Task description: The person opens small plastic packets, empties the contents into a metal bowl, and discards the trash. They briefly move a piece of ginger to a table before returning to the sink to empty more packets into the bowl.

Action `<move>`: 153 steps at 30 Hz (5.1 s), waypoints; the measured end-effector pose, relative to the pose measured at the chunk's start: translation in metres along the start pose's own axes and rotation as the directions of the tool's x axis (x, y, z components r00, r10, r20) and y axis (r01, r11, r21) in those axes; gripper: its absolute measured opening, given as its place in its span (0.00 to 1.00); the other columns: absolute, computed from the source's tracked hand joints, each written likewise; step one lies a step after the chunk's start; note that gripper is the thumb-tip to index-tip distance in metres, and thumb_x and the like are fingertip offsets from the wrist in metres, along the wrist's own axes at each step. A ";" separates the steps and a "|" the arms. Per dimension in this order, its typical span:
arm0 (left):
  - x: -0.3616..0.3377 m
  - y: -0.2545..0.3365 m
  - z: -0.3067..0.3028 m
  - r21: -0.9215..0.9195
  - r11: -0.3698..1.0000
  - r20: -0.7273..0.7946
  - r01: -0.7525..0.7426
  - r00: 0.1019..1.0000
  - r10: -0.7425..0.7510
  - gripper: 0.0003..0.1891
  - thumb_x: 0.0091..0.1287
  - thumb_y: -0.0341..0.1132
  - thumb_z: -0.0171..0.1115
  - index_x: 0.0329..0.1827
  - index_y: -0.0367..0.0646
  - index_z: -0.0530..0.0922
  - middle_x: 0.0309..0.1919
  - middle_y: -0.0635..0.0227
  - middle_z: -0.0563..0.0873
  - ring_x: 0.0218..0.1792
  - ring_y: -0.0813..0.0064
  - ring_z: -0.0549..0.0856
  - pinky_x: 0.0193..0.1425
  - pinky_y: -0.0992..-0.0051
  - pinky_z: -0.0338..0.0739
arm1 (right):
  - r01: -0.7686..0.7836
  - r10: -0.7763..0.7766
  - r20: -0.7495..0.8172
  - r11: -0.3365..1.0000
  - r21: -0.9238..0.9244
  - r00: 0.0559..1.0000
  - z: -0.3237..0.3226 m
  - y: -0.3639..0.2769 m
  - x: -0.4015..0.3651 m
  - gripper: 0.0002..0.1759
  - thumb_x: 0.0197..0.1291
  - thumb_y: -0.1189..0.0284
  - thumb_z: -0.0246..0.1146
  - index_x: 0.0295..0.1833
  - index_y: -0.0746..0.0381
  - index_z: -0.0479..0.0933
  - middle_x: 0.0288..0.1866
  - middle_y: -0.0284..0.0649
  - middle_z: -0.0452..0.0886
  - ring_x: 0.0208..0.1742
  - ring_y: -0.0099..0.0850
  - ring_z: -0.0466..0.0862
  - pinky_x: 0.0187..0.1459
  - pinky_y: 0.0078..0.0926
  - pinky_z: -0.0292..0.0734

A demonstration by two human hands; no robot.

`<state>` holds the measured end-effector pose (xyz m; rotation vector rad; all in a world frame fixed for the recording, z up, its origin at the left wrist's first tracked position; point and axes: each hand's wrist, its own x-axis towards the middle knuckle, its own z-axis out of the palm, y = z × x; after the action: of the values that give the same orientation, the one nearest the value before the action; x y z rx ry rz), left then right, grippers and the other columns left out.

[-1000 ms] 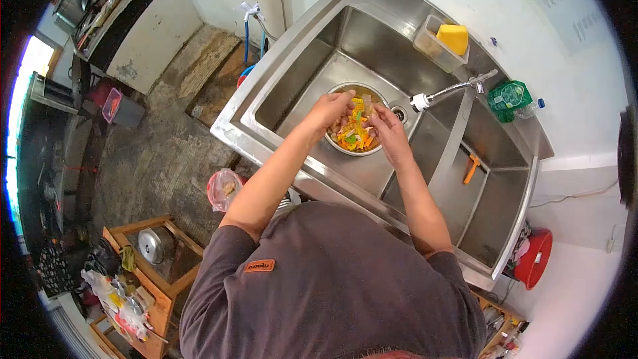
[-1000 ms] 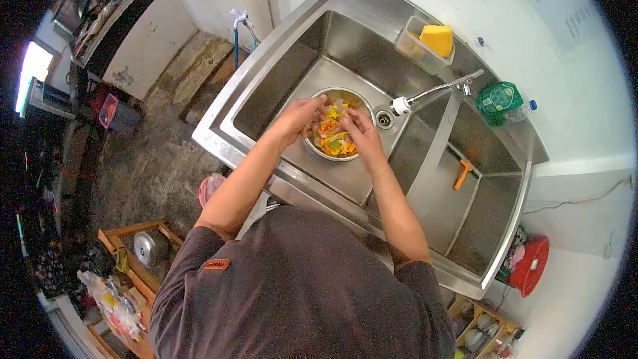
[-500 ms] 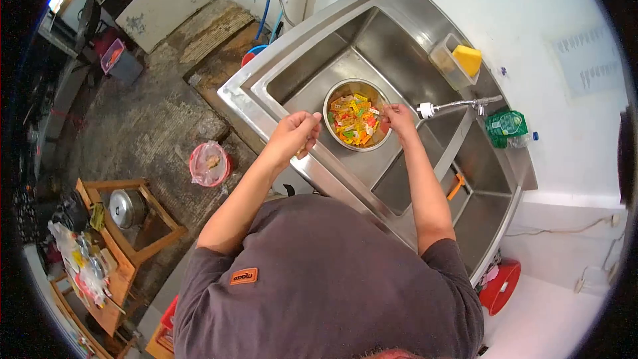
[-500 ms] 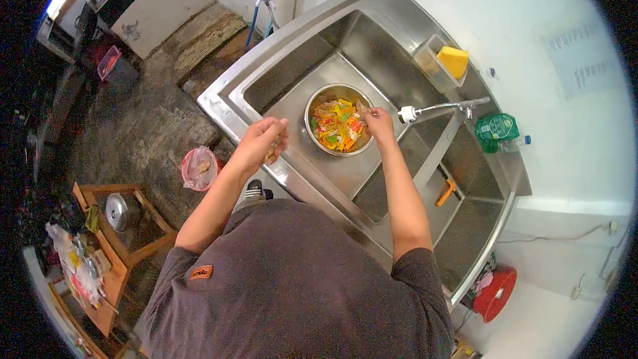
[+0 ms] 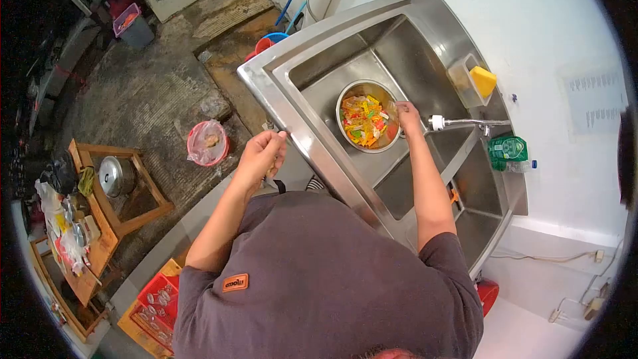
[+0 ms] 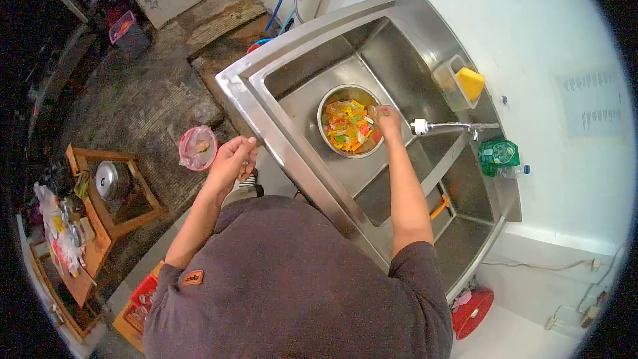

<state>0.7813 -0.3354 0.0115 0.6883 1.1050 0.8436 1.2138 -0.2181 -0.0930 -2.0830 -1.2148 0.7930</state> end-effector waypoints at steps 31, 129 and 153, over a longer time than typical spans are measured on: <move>-0.026 -0.023 -0.028 -0.027 1.000 -0.175 0.001 0.985 -0.005 0.17 0.75 0.44 0.56 0.30 0.44 0.73 0.17 0.75 0.73 0.14 0.85 0.70 0.14 0.82 0.61 | 0.110 -0.166 -0.098 0.899 -0.423 0.981 -0.002 0.004 0.002 0.28 0.72 0.48 0.47 0.55 0.57 0.83 0.50 0.53 0.84 0.55 0.51 0.82 0.57 0.40 0.74; -0.002 -0.002 -0.079 -0.014 1.000 0.031 0.007 1.000 -0.006 0.15 0.75 0.43 0.57 0.31 0.44 0.74 0.21 0.73 0.76 0.19 0.83 0.74 0.16 0.80 0.65 | 0.128 -0.170 -0.172 0.965 -0.230 0.970 -0.008 0.045 -0.014 0.26 0.51 0.76 0.68 0.59 0.61 0.78 0.49 0.43 0.85 0.51 0.33 0.85 0.54 0.29 0.78; -0.019 -0.013 -0.053 -0.012 1.000 -0.105 -0.003 0.994 0.001 0.15 0.75 0.44 0.57 0.31 0.45 0.74 0.23 0.74 0.76 0.20 0.84 0.75 0.16 0.81 0.66 | 0.016 -0.009 -0.126 0.999 0.051 0.992 0.004 0.033 -0.014 0.16 0.64 0.63 0.66 0.37 0.67 0.75 0.29 0.42 0.84 0.29 0.33 0.88 0.36 0.28 0.80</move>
<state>0.7302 -0.3548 -0.0063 0.6407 1.1925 0.8960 1.2227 -0.2426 -0.1172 -2.0484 -1.1265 0.6698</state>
